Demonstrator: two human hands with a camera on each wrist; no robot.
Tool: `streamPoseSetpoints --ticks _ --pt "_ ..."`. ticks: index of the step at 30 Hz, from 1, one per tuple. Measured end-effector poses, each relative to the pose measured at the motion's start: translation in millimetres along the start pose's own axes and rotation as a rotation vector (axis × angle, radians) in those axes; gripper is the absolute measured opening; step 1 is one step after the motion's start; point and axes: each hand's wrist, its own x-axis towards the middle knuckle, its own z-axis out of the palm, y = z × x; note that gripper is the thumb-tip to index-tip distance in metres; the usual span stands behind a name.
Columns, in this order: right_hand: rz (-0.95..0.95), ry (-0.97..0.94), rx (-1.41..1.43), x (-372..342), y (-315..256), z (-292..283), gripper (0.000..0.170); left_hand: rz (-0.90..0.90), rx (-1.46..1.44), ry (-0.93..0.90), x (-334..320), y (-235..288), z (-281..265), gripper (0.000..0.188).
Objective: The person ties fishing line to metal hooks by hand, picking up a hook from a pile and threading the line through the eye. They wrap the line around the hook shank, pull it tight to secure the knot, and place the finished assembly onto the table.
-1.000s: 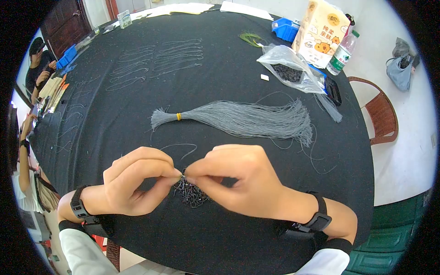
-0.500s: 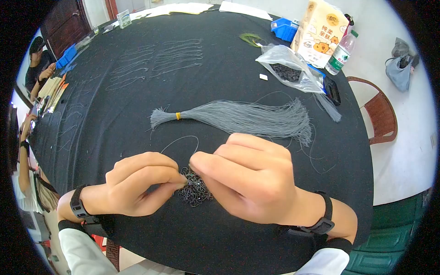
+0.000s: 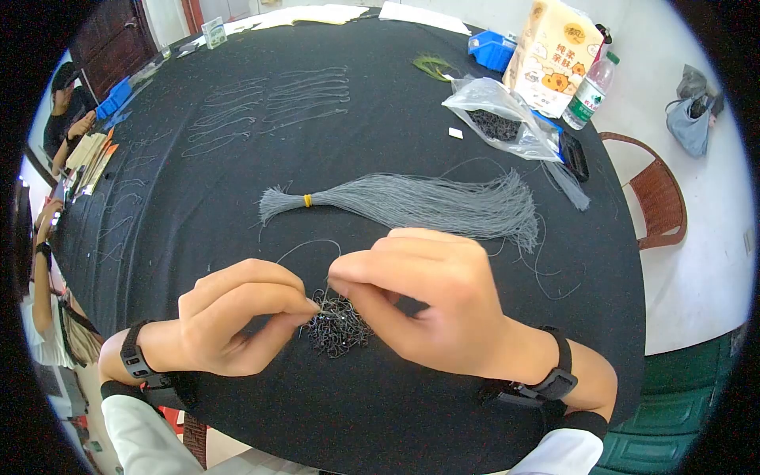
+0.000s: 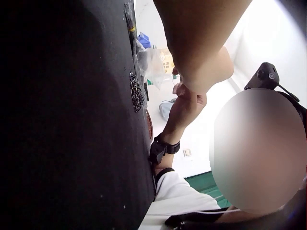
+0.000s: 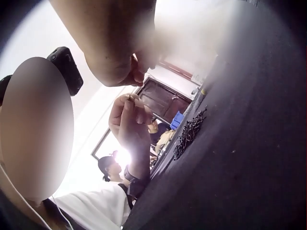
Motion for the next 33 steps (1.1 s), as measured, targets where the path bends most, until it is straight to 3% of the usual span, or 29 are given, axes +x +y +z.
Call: streamPoseSetpoints --ticks 3,6,11,18,22,29,33 --pt "0.165 -0.023 0.269 -4.7 3.4 11.5 0.012 -0.012 0.018 0.014 0.6 1.5 -1.3 0.022" --pt "0.202 -0.096 0.318 -7.5 -0.2 14.5 0.011 -0.022 0.049 0.028 0.9 2.2 -1.0 0.023" --pt "-0.049 -0.062 0.086 -9.0 -11.4 17.9 0.014 -0.038 0.064 0.037 -0.9 0.0 0.5 0.022" --pt "-0.175 0.101 -0.192 0.6 -19.6 -1.7 0.019 -0.035 0.065 0.012 -2.0 1.2 3.0 0.019" --pt "-0.135 0.09 -0.173 0.3 -5.1 -0.7 0.017 -0.008 0.024 0.001 0.2 2.4 2.5 0.019" --pt "0.107 -0.048 0.168 -4.0 1.6 10.2 0.013 -0.035 0.025 0.003 0.4 2.6 -0.6 0.022" --pt "0.028 -0.061 0.132 -5.9 -0.4 14.4 0.011 -0.036 0.051 0.019 0.0 2.2 -1.3 0.022"
